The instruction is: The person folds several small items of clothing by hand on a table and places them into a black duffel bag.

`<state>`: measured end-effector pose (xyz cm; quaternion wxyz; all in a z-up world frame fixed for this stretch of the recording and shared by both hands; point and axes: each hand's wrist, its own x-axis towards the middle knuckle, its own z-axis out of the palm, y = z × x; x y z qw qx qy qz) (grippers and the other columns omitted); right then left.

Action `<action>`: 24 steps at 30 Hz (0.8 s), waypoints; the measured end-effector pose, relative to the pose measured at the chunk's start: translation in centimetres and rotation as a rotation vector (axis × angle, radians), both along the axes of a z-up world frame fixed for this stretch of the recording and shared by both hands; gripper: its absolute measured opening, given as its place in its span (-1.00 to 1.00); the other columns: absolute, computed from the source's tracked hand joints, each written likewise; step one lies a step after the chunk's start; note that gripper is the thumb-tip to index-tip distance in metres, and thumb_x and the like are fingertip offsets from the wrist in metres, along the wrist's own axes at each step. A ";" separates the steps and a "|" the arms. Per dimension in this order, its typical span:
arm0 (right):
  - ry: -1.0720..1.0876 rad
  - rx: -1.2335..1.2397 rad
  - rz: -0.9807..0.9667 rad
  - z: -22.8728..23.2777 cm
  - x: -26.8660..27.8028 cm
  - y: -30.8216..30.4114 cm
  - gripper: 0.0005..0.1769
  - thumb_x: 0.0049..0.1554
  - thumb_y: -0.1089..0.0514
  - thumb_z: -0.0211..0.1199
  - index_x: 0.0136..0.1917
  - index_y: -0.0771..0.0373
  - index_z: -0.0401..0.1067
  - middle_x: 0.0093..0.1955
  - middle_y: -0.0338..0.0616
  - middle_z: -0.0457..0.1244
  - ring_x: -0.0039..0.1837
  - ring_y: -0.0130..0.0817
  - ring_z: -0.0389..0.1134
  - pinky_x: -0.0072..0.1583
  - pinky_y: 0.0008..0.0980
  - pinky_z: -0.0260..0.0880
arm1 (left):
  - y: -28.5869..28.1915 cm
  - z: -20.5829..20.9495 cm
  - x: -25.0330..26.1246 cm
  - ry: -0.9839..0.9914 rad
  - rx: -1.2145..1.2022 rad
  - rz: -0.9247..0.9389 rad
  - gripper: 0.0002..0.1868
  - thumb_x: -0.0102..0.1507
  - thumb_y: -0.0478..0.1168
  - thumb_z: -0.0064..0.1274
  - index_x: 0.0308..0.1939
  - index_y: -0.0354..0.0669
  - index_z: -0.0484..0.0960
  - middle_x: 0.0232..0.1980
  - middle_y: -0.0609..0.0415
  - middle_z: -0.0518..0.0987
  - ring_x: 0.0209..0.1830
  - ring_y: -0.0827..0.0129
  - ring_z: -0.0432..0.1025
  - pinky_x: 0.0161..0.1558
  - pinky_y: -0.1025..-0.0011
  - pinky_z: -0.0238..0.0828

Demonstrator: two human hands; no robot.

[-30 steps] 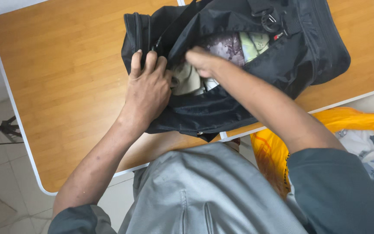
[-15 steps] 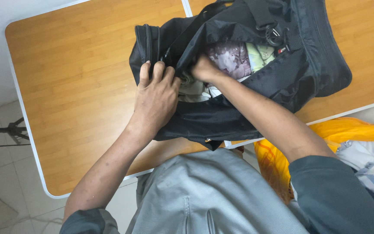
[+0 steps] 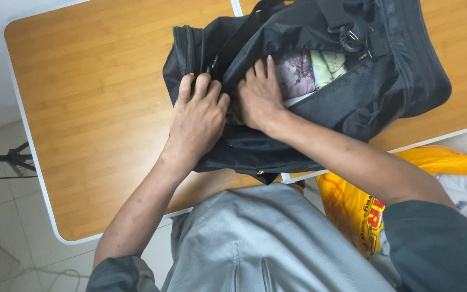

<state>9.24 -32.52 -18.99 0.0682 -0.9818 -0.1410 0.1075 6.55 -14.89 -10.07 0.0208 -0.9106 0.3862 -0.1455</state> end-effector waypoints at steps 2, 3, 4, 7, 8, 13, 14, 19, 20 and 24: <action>-0.002 -0.198 0.096 0.0 -0.6 0.8 -0.29 0.07 -0.20 0.30 0.25 0.44 0.47 0.42 0.34 0.13 0.60 0.24 -0.08 0.62 0.27 -0.35 | -0.2 0.1 0.0 0.032 0.008 0.012 -0.82 0.13 -0.20 0.07 -0.22 -0.12 0.64 -0.04 -0.01 0.53 0.28 0.10 0.29 0.41 0.11 0.03; -0.089 -0.166 0.143 -0.5 -0.7 1.2 -0.22 0.02 -0.25 0.26 0.28 0.41 0.44 0.42 0.34 0.11 0.57 0.28 -0.10 0.55 0.27 -0.37 | -0.3 0.1 0.0 0.030 0.006 0.013 -0.82 0.13 -0.20 0.07 -0.22 -0.12 0.64 -0.04 -0.01 0.53 0.28 0.10 0.29 0.41 0.11 0.03; -0.181 -0.134 0.191 -1.3 -0.6 1.6 -0.15 -0.03 -0.30 0.22 0.31 0.38 0.41 0.42 0.35 0.09 0.55 0.33 -0.13 0.49 0.27 -0.40 | -0.4 0.1 0.0 0.039 0.003 0.003 -0.84 0.16 -0.20 0.09 -0.22 -0.12 0.63 -0.06 -0.01 0.53 0.26 0.10 0.30 0.41 0.10 0.04; -0.089 0.094 0.262 -3.9 1.9 1.2 -0.09 -0.11 -0.29 0.27 0.34 0.36 0.38 0.44 0.38 0.12 0.53 0.33 -0.08 0.45 0.37 -0.34 | -0.5 0.3 0.1 0.028 -0.012 -0.006 -0.86 0.15 -0.20 0.09 -0.24 -0.12 0.62 -0.07 -0.01 0.53 0.24 0.11 0.31 0.39 0.12 0.05; -0.098 0.091 0.266 -4.8 2.6 0.9 -0.09 -0.11 -0.29 0.27 0.34 0.36 0.38 0.44 0.38 0.12 0.53 0.33 -0.08 0.45 0.37 -0.34 | -0.4 0.3 0.1 0.023 -0.022 -0.003 -0.85 0.12 -0.21 0.08 -0.25 -0.12 0.62 -0.08 0.00 0.54 0.23 0.12 0.32 0.38 0.14 0.06; -0.148 0.217 0.322 -10.1 4.6 0.7 -0.51 0.04 -0.01 0.19 0.18 0.28 0.49 0.25 0.26 0.31 0.41 0.17 0.23 0.43 0.13 0.02 | -0.3 0.1 0.2 0.013 -0.050 0.007 -0.89 0.16 -0.22 0.06 -0.27 -0.12 0.61 -0.12 0.01 0.54 0.20 0.14 0.33 0.39 0.16 0.07; -0.156 0.221 0.333 -10.9 4.9 0.7 -0.51 0.04 -0.01 0.19 0.18 0.28 0.49 0.25 0.26 0.31 0.41 0.17 0.23 0.43 0.13 0.02 | -0.3 0.1 0.2 0.023 -0.063 -0.005 -0.90 0.17 -0.22 0.05 -0.28 -0.12 0.61 -0.13 0.01 0.53 0.20 0.13 0.33 0.39 0.17 0.07; -0.210 0.421 0.251 -12.8 4.5 0.6 -0.67 0.04 0.04 0.23 -0.01 0.27 0.53 0.08 0.20 0.38 0.29 0.16 0.32 0.37 0.12 0.17 | -0.4 0.8 0.2 0.039 -0.065 -0.005 -0.90 0.17 -0.21 0.06 -0.30 -0.13 0.59 -0.16 0.01 0.53 0.18 0.12 0.34 0.37 0.16 0.09; -0.208 0.420 0.250 -12.7 4.4 0.5 -0.67 0.04 0.04 0.23 -0.01 0.27 0.53 0.08 0.20 0.38 0.29 0.16 0.32 0.37 0.12 0.17 | -0.5 1.0 0.0 0.043 -0.081 -0.010 -0.89 0.15 -0.20 0.08 -0.30 -0.12 0.59 -0.16 0.01 0.52 0.18 0.12 0.35 0.37 0.15 0.09; -0.096 0.247 0.354 -9.1 4.2 0.5 -0.61 0.05 0.03 0.22 0.09 0.28 0.51 0.13 0.23 0.36 0.27 0.16 0.31 0.33 0.20 0.12 | 0.4 2.2 -0.4 0.057 -0.207 -0.067 -0.82 0.08 -0.22 0.15 -0.26 -0.12 0.58 -0.06 -0.02 0.53 0.20 0.09 0.35 0.37 0.11 0.07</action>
